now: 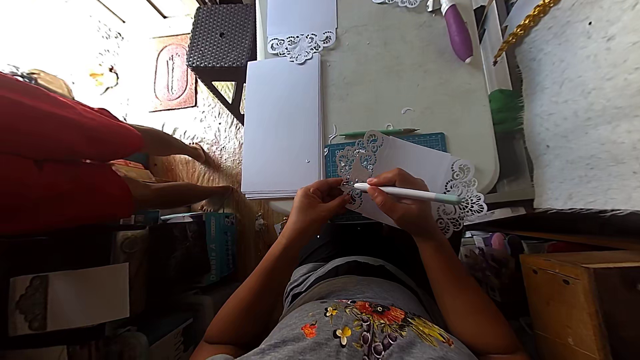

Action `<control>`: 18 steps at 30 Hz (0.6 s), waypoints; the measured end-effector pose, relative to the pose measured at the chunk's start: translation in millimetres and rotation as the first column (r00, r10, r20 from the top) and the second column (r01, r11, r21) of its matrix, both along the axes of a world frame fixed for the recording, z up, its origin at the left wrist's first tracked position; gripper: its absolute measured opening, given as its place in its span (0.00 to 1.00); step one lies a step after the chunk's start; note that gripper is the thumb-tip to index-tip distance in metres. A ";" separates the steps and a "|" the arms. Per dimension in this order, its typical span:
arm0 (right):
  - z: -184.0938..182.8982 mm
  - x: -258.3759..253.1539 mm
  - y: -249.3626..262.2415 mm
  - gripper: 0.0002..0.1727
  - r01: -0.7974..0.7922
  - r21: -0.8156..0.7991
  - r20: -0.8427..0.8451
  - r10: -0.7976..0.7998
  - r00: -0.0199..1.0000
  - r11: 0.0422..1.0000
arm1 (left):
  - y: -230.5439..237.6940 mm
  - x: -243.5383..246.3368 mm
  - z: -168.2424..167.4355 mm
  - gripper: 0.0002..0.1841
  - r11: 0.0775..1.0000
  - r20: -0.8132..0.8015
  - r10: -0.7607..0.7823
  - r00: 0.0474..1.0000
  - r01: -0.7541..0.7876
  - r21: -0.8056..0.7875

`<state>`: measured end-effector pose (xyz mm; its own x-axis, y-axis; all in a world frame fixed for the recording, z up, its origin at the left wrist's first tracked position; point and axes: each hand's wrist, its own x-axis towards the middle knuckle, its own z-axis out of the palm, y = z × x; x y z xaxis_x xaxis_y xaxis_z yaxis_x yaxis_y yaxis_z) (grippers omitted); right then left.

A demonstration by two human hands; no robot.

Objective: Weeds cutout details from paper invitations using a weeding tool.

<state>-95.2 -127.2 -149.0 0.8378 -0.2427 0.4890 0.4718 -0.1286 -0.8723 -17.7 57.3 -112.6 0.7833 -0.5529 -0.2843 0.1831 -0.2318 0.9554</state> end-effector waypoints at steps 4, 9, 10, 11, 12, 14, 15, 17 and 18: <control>-0.3 -1.9 -1.1 0.06 -0.004 0.069 -0.018 0.005 1.000 0.998 | -0.4 -0.1 1.1 0.18 1.000 0.008 0.002 1.000 -0.002 0.006; -2.1 0.2 1.1 0.05 0.016 -0.022 0.001 -0.016 1.000 1.000 | -0.6 1.5 -2.3 0.17 1.000 0.014 0.006 1.000 -0.006 -0.003; -2.1 0.1 1.3 0.05 0.020 -0.036 0.002 -0.020 1.000 0.999 | -0.6 1.8 -2.7 0.17 1.000 0.015 0.007 1.000 -0.007 -0.001; -2.2 0.0 1.5 0.05 0.023 -0.041 0.002 -0.023 1.000 0.999 | -0.5 2.0 -3.0 0.17 1.000 0.014 0.009 1.000 -0.009 0.000; -2.1 0.1 1.4 0.05 0.024 -0.044 -0.001 -0.024 1.000 0.999 | -0.2 2.2 -3.4 0.17 1.000 0.015 0.010 1.000 -0.010 0.002; -2.0 -0.1 1.3 0.05 0.020 -0.040 -0.004 -0.020 1.000 0.999 | 0.1 2.1 -3.9 0.17 1.000 0.012 0.011 1.000 -0.011 0.005; -2.1 -0.1 1.4 0.05 0.016 -0.038 -0.004 -0.017 1.000 0.999 | 0.2 2.1 -3.7 0.17 1.000 0.011 0.012 1.000 -0.012 0.005; -2.7 0.0 1.1 0.05 0.010 -0.042 0.001 -0.010 1.000 0.999 | -0.1 2.0 -2.6 0.17 1.000 0.005 0.012 1.000 -0.012 0.008; -2.5 0.0 0.9 0.05 0.006 -0.046 0.000 -0.006 1.000 0.999 | -0.4 2.0 -1.7 0.16 1.000 0.000 0.012 1.000 -0.012 0.012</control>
